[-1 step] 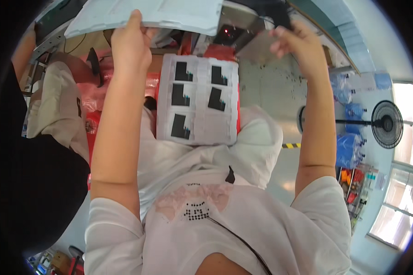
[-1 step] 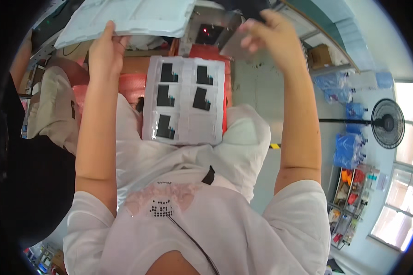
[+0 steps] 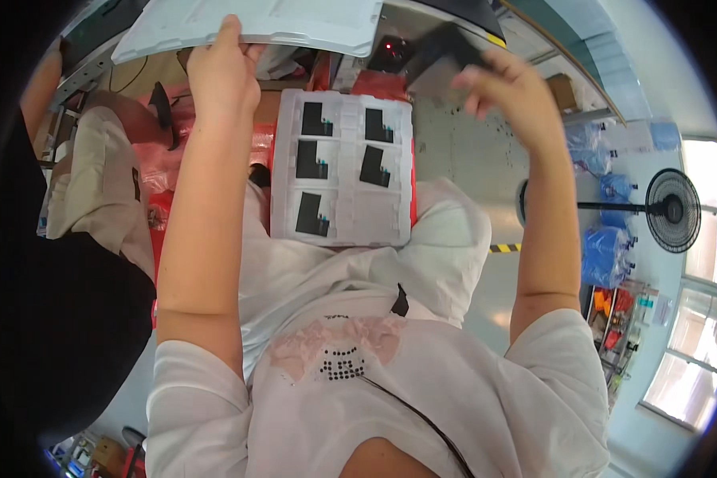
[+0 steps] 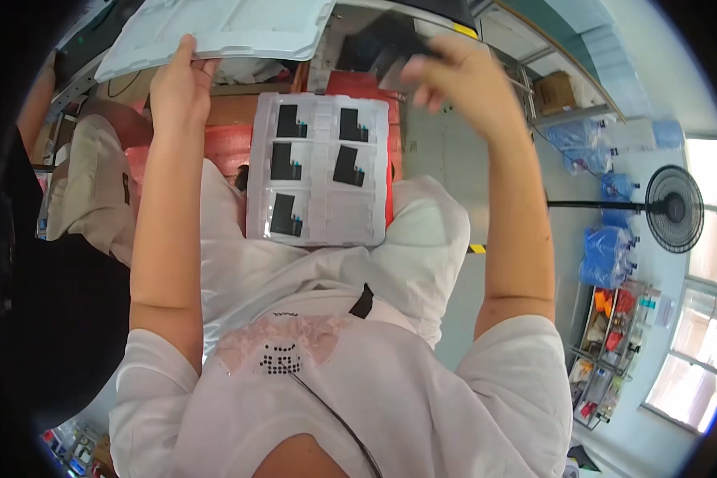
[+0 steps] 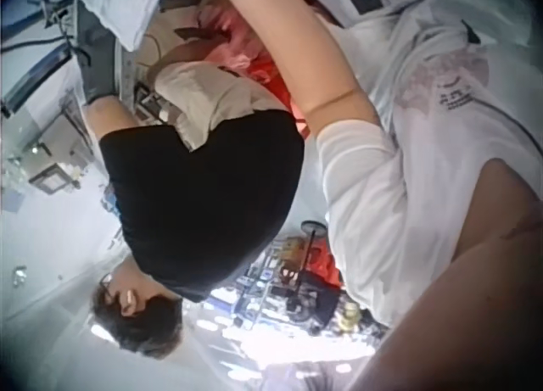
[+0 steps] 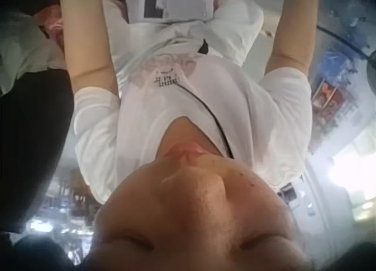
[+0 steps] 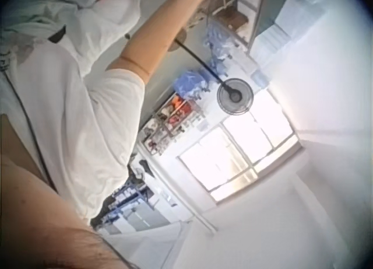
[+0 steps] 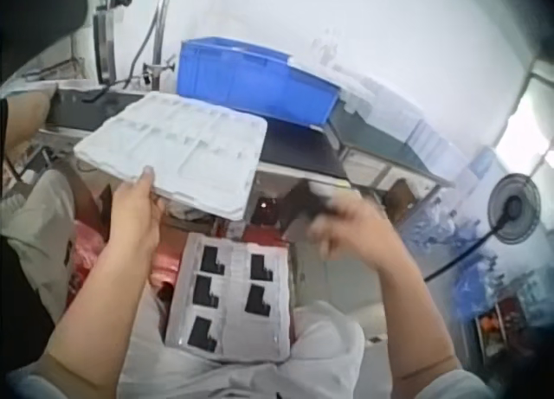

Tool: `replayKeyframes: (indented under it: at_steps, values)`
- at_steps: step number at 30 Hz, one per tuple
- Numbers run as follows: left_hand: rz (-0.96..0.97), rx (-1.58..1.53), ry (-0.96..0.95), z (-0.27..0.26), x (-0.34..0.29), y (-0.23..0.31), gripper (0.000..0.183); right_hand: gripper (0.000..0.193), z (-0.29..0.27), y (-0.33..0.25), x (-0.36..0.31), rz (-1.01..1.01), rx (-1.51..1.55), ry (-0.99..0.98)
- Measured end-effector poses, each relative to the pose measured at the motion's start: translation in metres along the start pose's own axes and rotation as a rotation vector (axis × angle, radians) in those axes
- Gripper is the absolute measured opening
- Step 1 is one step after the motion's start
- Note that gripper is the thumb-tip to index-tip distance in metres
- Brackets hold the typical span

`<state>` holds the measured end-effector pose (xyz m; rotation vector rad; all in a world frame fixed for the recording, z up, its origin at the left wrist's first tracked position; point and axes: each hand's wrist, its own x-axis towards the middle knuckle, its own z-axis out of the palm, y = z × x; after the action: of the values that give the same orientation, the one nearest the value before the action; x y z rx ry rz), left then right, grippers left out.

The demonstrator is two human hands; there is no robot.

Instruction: The person repeatedly picks up small black electronic components from a conveyor belt and places them into the compartments of a white plastic tray. The person then stacks the filled trays on their lap and periodically moves the stack to the side.

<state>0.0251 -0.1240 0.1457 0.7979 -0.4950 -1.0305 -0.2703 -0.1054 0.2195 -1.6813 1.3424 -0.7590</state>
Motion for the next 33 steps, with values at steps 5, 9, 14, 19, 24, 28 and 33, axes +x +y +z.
replayKeyframes:
  at_steps: [5,9,14,19,24,28,33]
  values:
    - [-0.021,0.077,0.287,-0.007,-0.014,0.003,0.03,0.014,0.069,0.077,-0.056,0.12,-0.288,-0.351]
    - [0.045,0.145,0.191,-0.038,-0.027,0.011,0.034,0.019,0.119,0.159,-0.059,0.316,-0.301,-0.505]
    - [-0.051,0.208,0.203,-0.07,-0.07,0.04,0.039,0.026,0.147,0.196,-0.098,0.199,-0.557,-0.102]
    - [-0.134,0.428,0.092,-0.128,-0.1,0.063,0.043,0.026,0.17,0.18,-0.173,-0.212,-0.77,-0.019]
    - [-0.253,0.712,-0.161,-0.163,-0.118,0.024,0.038,0.025,0.158,0.206,-0.167,0.094,-0.052,0.384]
    - [-0.351,0.955,-0.226,-0.16,-0.116,-0.04,0.042,0.03,0.126,0.189,-0.142,0.589,0.765,0.441]
    - [0.114,1.555,-0.366,-0.172,-0.088,-0.127,0.041,0.04,0.132,0.222,-0.123,0.335,-0.197,0.472]
